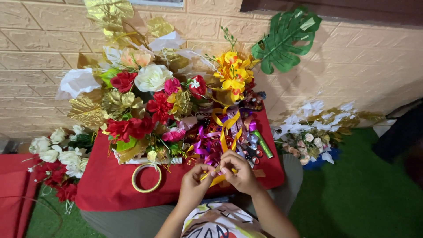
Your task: The person sits on the floor and arranges decorative items on a red table. They handle a green glittery tube, a white tube, and a yellow ribbon, placing them among artificial flowers and other ribbons.
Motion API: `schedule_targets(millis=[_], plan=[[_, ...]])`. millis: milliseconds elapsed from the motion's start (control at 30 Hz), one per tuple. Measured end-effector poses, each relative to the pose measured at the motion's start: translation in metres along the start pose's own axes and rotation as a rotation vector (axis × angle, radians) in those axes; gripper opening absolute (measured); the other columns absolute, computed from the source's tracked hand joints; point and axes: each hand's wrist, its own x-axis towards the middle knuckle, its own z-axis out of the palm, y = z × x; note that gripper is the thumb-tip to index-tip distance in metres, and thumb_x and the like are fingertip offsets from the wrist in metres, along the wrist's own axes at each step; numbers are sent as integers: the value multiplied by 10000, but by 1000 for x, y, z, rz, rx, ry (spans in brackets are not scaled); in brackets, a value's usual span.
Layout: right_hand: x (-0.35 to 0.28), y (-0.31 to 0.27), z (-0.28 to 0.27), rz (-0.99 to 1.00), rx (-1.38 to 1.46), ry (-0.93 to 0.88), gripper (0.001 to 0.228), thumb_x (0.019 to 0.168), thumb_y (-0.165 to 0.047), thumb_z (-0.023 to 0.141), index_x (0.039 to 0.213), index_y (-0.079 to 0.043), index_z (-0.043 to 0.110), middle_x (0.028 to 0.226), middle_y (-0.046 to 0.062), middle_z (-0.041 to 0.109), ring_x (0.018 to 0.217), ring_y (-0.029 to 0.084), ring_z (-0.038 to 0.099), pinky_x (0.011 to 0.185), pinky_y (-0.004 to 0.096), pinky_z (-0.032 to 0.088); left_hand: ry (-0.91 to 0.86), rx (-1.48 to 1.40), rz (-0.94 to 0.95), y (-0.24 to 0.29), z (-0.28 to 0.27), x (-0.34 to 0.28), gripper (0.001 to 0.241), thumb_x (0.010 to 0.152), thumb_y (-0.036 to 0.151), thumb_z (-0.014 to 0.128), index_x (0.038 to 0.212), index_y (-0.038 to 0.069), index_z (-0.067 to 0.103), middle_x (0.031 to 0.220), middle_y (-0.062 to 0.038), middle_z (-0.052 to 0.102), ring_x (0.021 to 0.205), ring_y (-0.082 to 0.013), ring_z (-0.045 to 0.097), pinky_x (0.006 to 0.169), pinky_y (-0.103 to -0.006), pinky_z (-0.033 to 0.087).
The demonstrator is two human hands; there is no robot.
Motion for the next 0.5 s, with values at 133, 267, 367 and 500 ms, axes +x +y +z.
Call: schedule_targets(millis=[133, 267, 367, 500], plan=[[-7, -6, 0, -37, -104, 36, 137, 973, -160, 570, 899, -52, 610, 902, 75, 558, 754, 160, 555, 638, 256, 477, 24, -32, -15, 5, -2, -1, 144, 932, 225, 718, 916, 87, 756, 841, -19, 757, 777, -112, 680, 703, -274, 554], [-11, -9, 4, -82, -277, 41, 159, 950, -157, 678, 1061, -43, 671, 986, 90, 587, 769, 139, 620, 593, 219, 579, 49, -40, -21, -5, -1, 0, 131, 917, 207, 748, 888, 80, 763, 798, -21, 752, 733, -95, 657, 663, -255, 513], [-8, -6, 7, -105, -345, 35, 155, 924, -112, 722, 1057, -44, 678, 977, 88, 584, 746, 138, 631, 589, 219, 612, 49, -52, -11, -6, -1, 2, 128, 913, 199, 751, 888, 76, 775, 808, -22, 763, 752, -91, 663, 684, -248, 514], [-4, -6, 8, -204, -461, 83, 66, 915, -51, 704, 964, -17, 675, 914, 96, 602, 746, 181, 619, 608, 265, 547, 55, -55, -23, -5, 2, 0, 79, 907, 151, 753, 902, 80, 788, 839, -31, 783, 776, -101, 692, 681, -246, 535]])
